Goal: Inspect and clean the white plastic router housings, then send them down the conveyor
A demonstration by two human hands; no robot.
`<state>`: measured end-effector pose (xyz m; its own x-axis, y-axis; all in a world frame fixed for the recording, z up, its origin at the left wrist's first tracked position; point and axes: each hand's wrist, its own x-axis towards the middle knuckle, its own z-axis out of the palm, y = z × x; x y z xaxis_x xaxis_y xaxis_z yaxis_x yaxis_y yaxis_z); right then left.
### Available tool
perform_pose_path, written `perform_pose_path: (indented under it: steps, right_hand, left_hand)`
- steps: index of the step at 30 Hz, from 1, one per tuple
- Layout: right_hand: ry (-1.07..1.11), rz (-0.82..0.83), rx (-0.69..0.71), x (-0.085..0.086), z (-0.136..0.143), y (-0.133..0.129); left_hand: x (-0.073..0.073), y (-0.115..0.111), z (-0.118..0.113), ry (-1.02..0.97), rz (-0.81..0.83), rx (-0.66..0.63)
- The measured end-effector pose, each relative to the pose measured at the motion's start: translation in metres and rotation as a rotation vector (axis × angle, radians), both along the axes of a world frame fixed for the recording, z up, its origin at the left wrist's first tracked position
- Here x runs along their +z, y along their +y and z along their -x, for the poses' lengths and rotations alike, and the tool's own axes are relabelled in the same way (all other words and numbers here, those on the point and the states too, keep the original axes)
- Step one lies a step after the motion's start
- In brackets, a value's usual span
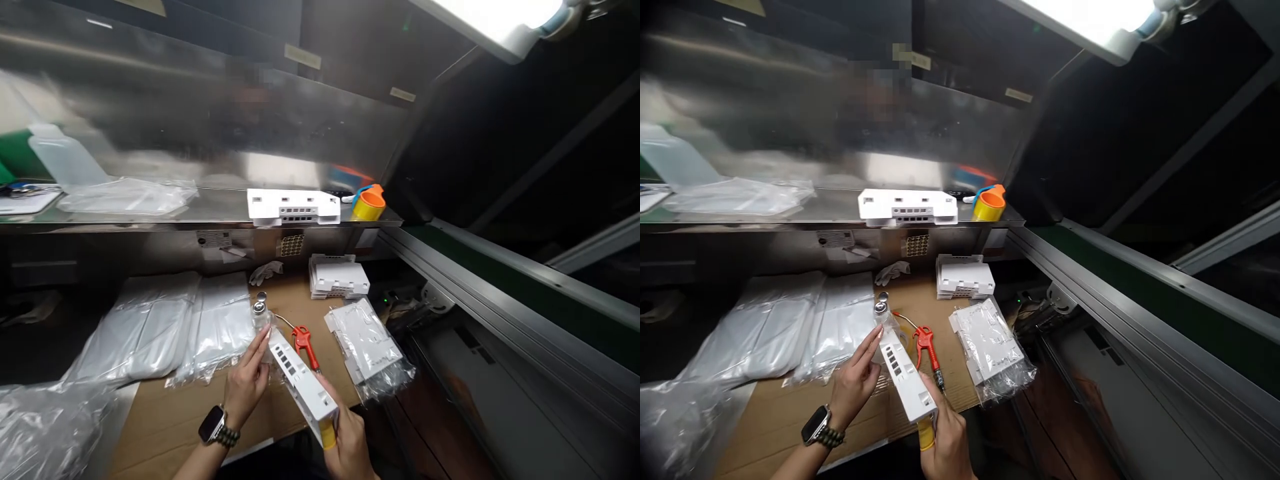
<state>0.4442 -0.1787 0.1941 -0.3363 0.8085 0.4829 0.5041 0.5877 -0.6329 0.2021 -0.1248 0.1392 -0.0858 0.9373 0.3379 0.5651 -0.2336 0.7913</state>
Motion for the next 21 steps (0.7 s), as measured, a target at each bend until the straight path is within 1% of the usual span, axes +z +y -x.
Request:
perform_pose_path:
  steps: [2,4,5,6,7,8,10,12,13,14,15,17,18,19,20,21]
  right_hand:
    - [-0.011,0.004,0.063,0.009,-0.017,0.000]
    - [-0.008,0.010,0.105,0.015,-0.033,-0.001]
    - [0.003,0.021,0.091,0.015,-0.040,-0.003]
    - [0.029,0.038,0.041,0.014,-0.044,-0.006]
    - [0.074,0.061,-0.046,0.010,-0.048,-0.009]
    - [0.140,0.098,-0.163,0.006,-0.051,-0.011]
    - [0.327,0.202,-0.448,-0.005,-0.059,-0.015]
    - [0.542,0.351,-0.726,-0.013,-0.073,-0.016]
    - [0.648,0.432,-0.836,-0.016,-0.081,-0.014]
    - [0.752,0.504,-0.926,-0.016,-0.090,-0.013]
    - [0.852,0.569,-0.988,-0.016,-0.097,-0.012]
    - [1.011,0.641,-1.054,-0.014,-0.106,-0.011]
    - [1.039,0.619,-1.068,-0.013,-0.107,-0.011]
    - [1.017,0.548,-1.067,-0.012,-0.107,-0.011]
    - [0.947,0.430,-1.050,-0.012,-0.106,-0.011]
    - [0.833,0.284,-1.018,-0.012,-0.106,-0.011]
  left_hand:
    - [0.009,0.007,-0.012,0.011,-0.032,-0.061]
    - [0.015,0.014,-0.025,0.025,-0.097,-0.159]
    - [0.018,0.016,-0.032,0.049,-0.144,-0.216]
    - [0.019,0.018,-0.039,0.083,-0.192,-0.275]
    - [0.020,0.019,-0.047,0.121,-0.234,-0.329]
    - [0.020,0.019,-0.055,0.155,-0.267,-0.371]
    - [0.019,0.019,-0.071,0.224,-0.292,-0.412]
    - [0.018,0.020,-0.085,0.318,-0.257,-0.412]
    - [0.017,0.020,-0.092,0.363,-0.217,-0.414]
    - [0.017,0.019,-0.099,0.397,-0.169,-0.427]
    - [0.016,0.018,-0.108,0.415,-0.124,-0.450]
    - [0.017,0.012,-0.130,0.388,-0.059,-0.523]
    - [0.018,0.007,-0.142,0.339,-0.033,-0.557]
    - [0.021,0.001,-0.156,0.271,0.001,-0.587]
    - [0.025,-0.005,-0.170,0.192,0.040,-0.614]
    - [0.030,-0.011,-0.183,0.111,0.085,-0.642]
